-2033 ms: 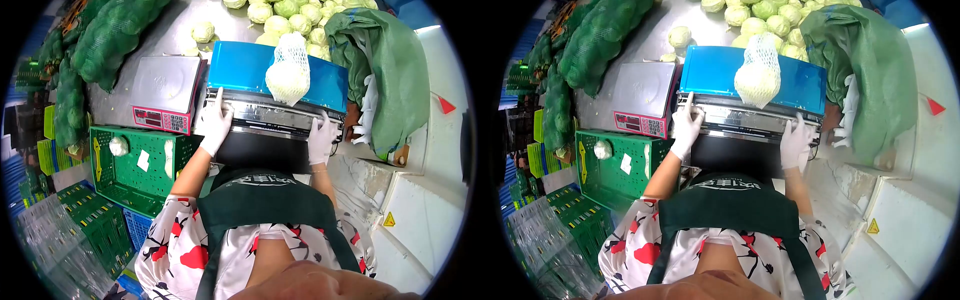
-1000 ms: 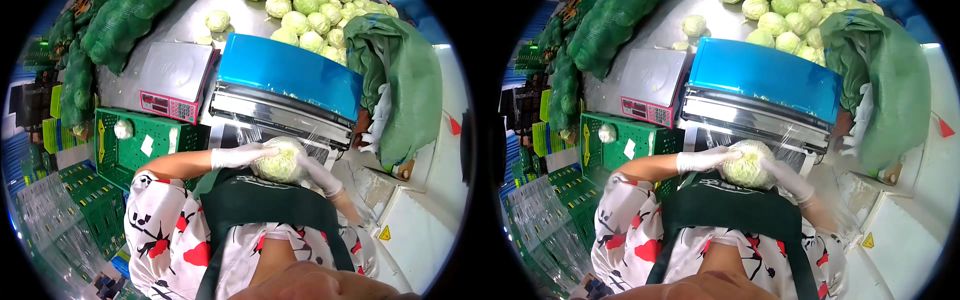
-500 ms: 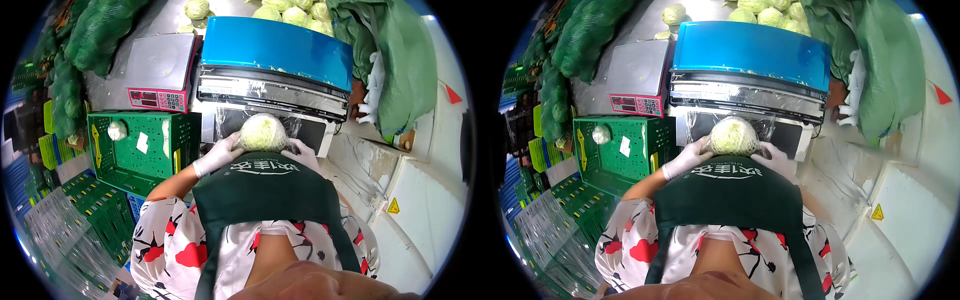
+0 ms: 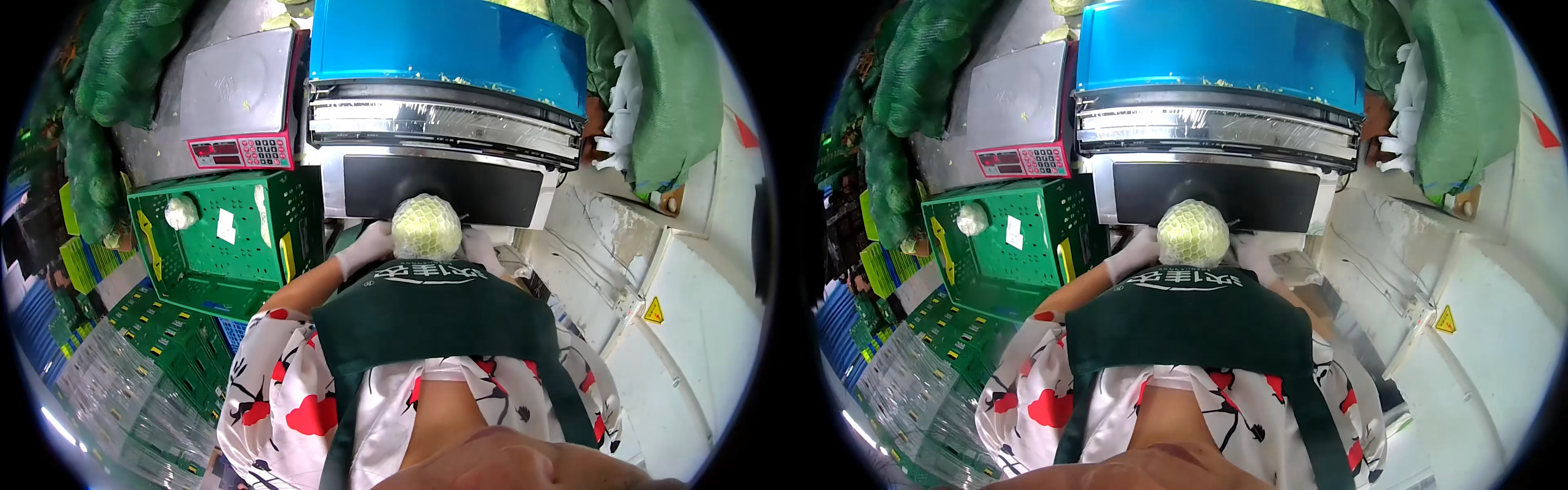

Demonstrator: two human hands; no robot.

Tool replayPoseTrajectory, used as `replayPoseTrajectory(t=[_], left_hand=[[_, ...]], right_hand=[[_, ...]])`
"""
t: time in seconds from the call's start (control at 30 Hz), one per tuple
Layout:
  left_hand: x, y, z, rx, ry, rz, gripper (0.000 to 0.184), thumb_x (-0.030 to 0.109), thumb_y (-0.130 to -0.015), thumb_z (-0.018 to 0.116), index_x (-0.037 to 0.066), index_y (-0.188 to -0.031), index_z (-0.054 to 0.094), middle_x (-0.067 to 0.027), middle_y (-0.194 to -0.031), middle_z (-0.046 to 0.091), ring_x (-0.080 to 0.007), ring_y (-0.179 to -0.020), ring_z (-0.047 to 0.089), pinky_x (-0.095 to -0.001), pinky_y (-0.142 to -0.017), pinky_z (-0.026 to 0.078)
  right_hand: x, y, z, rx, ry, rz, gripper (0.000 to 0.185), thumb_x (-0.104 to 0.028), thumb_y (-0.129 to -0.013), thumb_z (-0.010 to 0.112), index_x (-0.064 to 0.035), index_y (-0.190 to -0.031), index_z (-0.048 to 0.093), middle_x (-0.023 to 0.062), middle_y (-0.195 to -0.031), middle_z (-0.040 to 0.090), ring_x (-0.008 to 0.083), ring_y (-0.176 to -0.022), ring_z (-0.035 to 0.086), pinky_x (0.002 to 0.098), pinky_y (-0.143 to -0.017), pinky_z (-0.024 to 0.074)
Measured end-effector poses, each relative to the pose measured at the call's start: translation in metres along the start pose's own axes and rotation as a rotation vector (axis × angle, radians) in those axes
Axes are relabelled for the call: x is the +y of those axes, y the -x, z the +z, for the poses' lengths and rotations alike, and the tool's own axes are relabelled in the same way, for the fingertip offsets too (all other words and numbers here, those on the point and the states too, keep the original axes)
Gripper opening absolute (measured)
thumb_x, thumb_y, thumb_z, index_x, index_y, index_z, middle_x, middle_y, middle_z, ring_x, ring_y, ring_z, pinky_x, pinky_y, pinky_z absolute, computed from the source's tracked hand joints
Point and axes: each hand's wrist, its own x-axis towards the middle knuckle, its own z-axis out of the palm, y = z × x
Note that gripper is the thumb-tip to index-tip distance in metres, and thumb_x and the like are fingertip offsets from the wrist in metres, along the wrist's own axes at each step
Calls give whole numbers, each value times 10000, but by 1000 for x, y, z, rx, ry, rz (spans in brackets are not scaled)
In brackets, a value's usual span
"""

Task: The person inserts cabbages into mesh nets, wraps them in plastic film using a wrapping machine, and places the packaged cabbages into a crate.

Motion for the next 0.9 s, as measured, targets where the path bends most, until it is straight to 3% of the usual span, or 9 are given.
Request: replayPoseTrajectory(t=[0.03, 0.1, 0.23, 0.37, 0.5, 0.57, 0.63, 0.77, 0.9], left_hand=[[-35, -13, 17, 125, -108, 390, 150, 148, -893, 621, 53, -916, 735, -158, -783, 703, -189, -556, 641, -362, -520, 489], [-32, -14, 4, 27, -572, 548, 164, 157, -779, 674, 58, -906, 705, -178, -750, 673, -295, -574, 648, -419, -555, 519], [71, -10, -31, 130, -630, 689, 196, 202, -825, 654, 61, -962, 660, -114, -697, 654, -300, -566, 644, -415, -542, 529], [186, 9, -41, 350, 208, 490, 161, 61, -910, 655, 22, -1065, 636, 72, -591, 507, 13, -567, 486, -176, -539, 400], [203, 9, -34, 336, 323, 496, 391, 64, -902, 640, 54, -1287, 573, -26, -1023, 620, -48, -862, 568, -203, -738, 444], [170, 15, -47, -136, 406, 464, 568, 314, -1004, 501, 27, -1480, 383, -112, -1472, 456, -216, -1365, 420, -352, -1121, 331], [153, 42, -55, -574, 1137, 197, 579, 391, -1033, 430, -4, -1457, 413, -145, -1507, 423, -241, -1374, 422, -353, -1147, 321], [127, 90, -89, -126, 946, 325, 706, 462, -967, 496, -69, -1424, 404, -190, -1392, 531, -262, -1260, 543, -423, -1073, 431], [45, 133, -166, 771, 865, 417, 682, 582, -956, 393, 34, -1351, 493, -202, -1344, 542, -338, -1139, 603, -518, -981, 516]], right_hand=[[-12, -13, 14, -4, -753, 171, 266, -227, -975, 566, -8, -1100, 650, 115, -1061, 693, 232, -881, 660, 411, -774, 535], [-20, -30, 19, -82, -1644, 289, 271, -204, -990, 538, 3, -1142, 624, 100, -1110, 680, 214, -938, 655, 386, -833, 542], [-75, -45, -50, -506, -2187, 64, 284, -120, -995, 479, 26, -1227, 554, 154, -1172, 638, 229, -1074, 638, 378, -932, 535], [-166, -34, -168, -509, -1687, 45, 289, -153, -984, 552, 14, -1217, 582, 86, -1149, 643, 185, -1058, 622, 322, -878, 522], [-174, -33, -173, -53, -819, -350, 284, -156, -956, 588, 11, -1184, 608, 127, -1115, 643, 230, -1044, 631, 340, -887, 512], [-163, -35, -148, 437, -113, -422, 275, -152, -944, 598, 2, -1171, 617, 151, -1106, 639, 253, -1035, 635, 348, -903, 505], [-161, -30, -143, 572, -501, -77, 279, -96, -933, 611, -12, -1198, 595, 157, -1080, 650, 256, -1005, 653, 355, -895, 512], [-133, -19, -188, 880, -398, -22, 266, -75, -966, 574, -5, -1223, 589, 126, -1150, 660, 210, -1056, 649, 321, -939, 492], [-15, -26, -251, 1321, -2, 49, 260, -44, -913, 592, -17, -1171, 615, 154, -1106, 642, 300, -1022, 628, 366, -919, 491]])
